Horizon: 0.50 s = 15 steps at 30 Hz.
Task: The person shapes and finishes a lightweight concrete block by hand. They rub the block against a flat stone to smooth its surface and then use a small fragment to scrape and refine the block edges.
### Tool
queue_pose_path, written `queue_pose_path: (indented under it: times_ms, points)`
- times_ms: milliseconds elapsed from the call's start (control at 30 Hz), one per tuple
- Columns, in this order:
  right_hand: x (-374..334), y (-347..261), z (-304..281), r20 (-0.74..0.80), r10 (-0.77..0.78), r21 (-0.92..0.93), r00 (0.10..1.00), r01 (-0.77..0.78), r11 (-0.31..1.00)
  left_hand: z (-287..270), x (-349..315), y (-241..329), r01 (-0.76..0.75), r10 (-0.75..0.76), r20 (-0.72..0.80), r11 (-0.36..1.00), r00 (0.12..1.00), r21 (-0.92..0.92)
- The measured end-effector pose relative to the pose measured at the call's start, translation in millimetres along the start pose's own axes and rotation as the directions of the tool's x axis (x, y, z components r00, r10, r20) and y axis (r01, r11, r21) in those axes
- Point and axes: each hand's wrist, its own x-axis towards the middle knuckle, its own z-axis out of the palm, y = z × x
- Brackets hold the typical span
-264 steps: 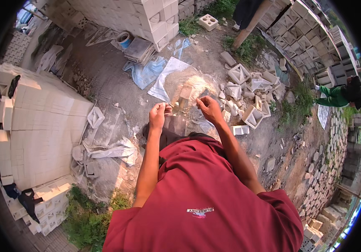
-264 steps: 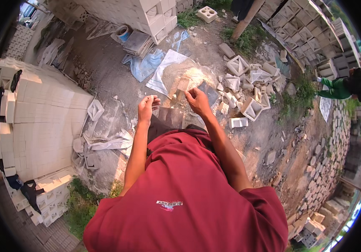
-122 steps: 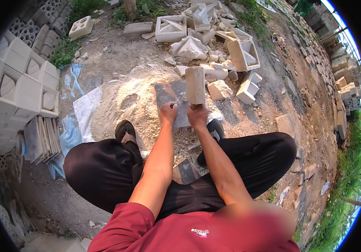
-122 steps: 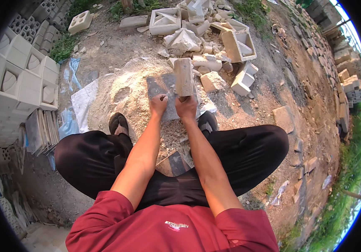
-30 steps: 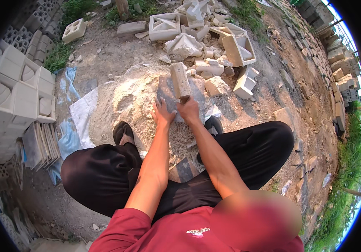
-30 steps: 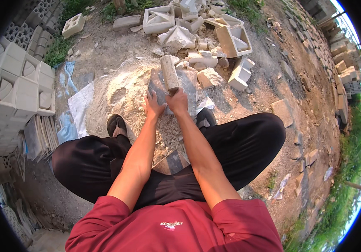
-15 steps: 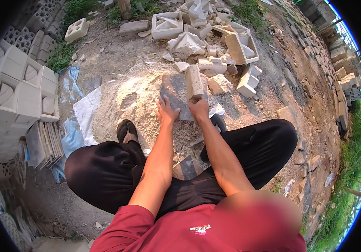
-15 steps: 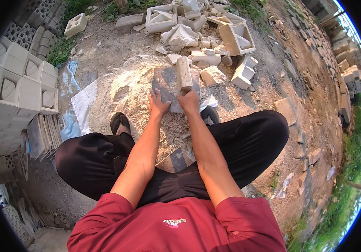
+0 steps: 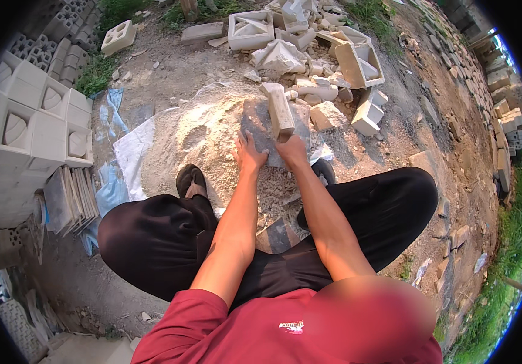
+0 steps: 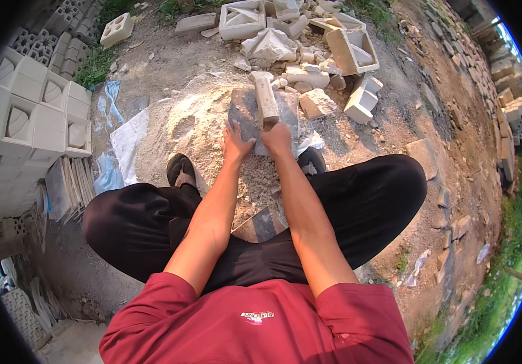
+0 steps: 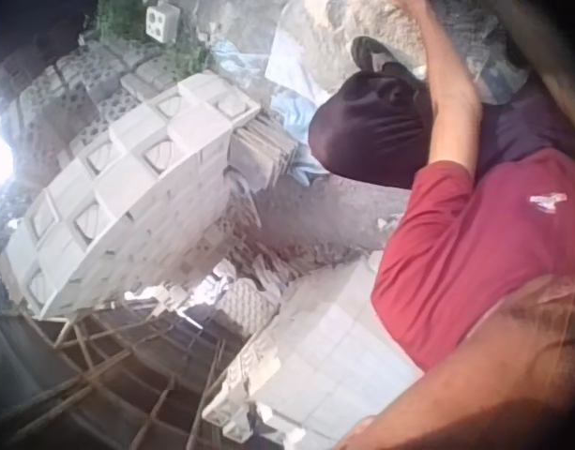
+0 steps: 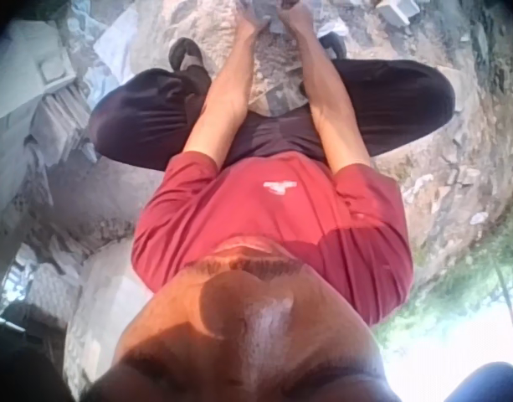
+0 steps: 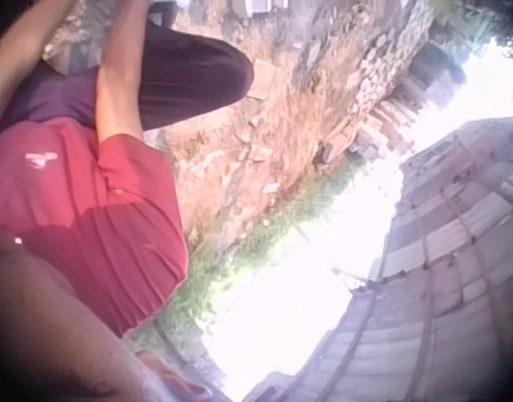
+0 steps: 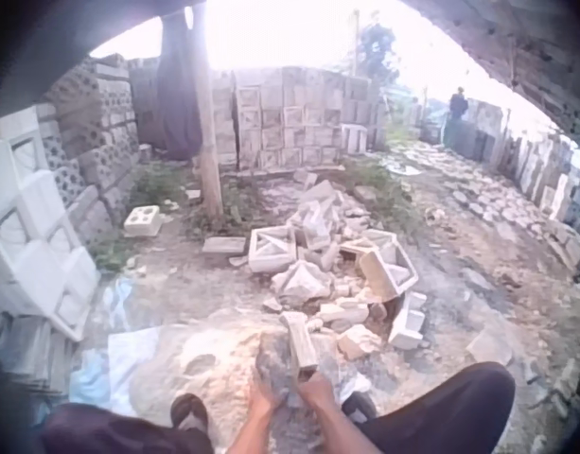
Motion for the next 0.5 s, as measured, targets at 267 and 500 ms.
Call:
queue_pose_path:
  times_ms: [267, 500]
  points:
    - [-11, -28, -12, -0.005, 0.042, -0.008, 0.999, -0.042, 0.999, -8, -2, -1, 0.067, -0.068, 0.044, 0.998, 0.997, 0.022]
    - [-4, 7, -1, 0.025, 0.021, -0.026, 0.999, -0.020, 0.999, -7, -2, 6, 0.035, -0.035, 0.035, 0.999, 0.999, 0.000]
